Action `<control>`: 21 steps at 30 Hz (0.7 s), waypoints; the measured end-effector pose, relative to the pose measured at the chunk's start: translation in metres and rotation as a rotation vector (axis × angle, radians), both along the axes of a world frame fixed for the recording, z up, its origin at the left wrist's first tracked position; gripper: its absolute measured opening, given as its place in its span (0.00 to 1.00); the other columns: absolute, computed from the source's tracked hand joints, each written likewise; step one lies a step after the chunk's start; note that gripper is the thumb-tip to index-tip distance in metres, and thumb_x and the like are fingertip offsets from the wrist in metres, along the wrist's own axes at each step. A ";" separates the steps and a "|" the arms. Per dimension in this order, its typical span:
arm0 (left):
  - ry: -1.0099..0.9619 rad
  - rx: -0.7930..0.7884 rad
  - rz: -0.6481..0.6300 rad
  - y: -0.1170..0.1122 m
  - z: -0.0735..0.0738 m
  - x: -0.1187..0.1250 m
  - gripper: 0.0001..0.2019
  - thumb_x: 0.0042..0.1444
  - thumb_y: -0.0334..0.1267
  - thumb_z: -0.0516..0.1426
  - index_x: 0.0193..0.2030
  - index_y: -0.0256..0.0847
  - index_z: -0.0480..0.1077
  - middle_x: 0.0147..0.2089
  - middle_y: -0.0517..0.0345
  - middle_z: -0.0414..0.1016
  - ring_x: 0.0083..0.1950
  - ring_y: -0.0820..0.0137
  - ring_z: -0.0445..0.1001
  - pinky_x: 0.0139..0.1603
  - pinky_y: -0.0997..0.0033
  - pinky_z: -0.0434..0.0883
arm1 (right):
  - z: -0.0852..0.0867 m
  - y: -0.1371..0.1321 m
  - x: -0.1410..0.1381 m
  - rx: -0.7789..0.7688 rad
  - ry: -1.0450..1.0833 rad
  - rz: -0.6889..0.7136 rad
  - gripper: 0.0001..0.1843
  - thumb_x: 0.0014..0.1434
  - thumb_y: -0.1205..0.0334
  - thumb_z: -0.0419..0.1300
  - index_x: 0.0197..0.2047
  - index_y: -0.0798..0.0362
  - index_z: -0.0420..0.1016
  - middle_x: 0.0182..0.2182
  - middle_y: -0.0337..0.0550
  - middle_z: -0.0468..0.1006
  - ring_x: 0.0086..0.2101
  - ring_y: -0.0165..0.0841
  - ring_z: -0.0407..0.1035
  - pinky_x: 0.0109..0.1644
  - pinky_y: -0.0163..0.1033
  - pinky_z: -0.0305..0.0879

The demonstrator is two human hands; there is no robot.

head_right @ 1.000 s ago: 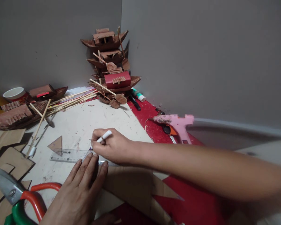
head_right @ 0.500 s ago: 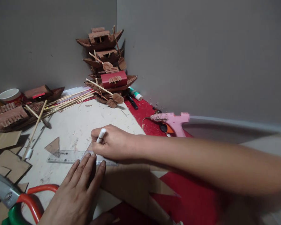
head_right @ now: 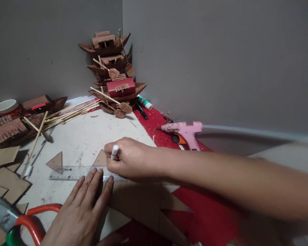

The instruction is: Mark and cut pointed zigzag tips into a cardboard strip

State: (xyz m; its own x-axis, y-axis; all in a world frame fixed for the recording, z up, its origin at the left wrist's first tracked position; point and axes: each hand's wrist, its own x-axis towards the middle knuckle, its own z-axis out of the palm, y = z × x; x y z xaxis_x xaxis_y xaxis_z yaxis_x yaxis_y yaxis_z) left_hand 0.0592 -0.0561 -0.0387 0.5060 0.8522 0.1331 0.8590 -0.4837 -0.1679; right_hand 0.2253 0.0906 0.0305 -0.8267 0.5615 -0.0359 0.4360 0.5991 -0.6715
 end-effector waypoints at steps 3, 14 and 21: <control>0.004 0.012 -0.012 0.000 -0.001 0.000 0.45 0.54 0.64 0.50 0.69 0.30 0.53 0.65 0.26 0.62 0.66 0.40 0.61 0.58 0.46 0.63 | 0.000 -0.001 0.003 0.006 -0.008 -0.004 0.09 0.51 0.74 0.54 0.24 0.53 0.63 0.19 0.31 0.63 0.21 0.25 0.53 0.25 0.31 0.49; 0.061 0.044 -0.024 0.001 0.001 0.002 0.45 0.53 0.66 0.50 0.68 0.31 0.56 0.64 0.27 0.63 0.65 0.41 0.63 0.57 0.48 0.66 | -0.001 -0.004 0.009 0.004 -0.029 -0.041 0.07 0.51 0.74 0.54 0.25 0.53 0.64 0.19 0.31 0.63 0.21 0.25 0.53 0.26 0.31 0.49; 0.063 0.061 -0.026 0.002 0.001 0.003 0.45 0.53 0.66 0.50 0.67 0.30 0.57 0.63 0.25 0.64 0.64 0.40 0.64 0.56 0.48 0.66 | 0.000 -0.005 0.012 0.005 -0.007 -0.056 0.07 0.51 0.75 0.54 0.26 0.55 0.68 0.19 0.33 0.66 0.21 0.25 0.56 0.26 0.31 0.52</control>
State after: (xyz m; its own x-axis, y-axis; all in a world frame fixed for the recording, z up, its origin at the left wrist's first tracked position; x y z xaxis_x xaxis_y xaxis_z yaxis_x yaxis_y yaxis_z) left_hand 0.0618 -0.0541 -0.0377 0.5367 0.8300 0.1517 0.8332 -0.4929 -0.2507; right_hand 0.2374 0.0856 0.0300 -0.7938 0.6070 -0.0382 0.4734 0.5772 -0.6654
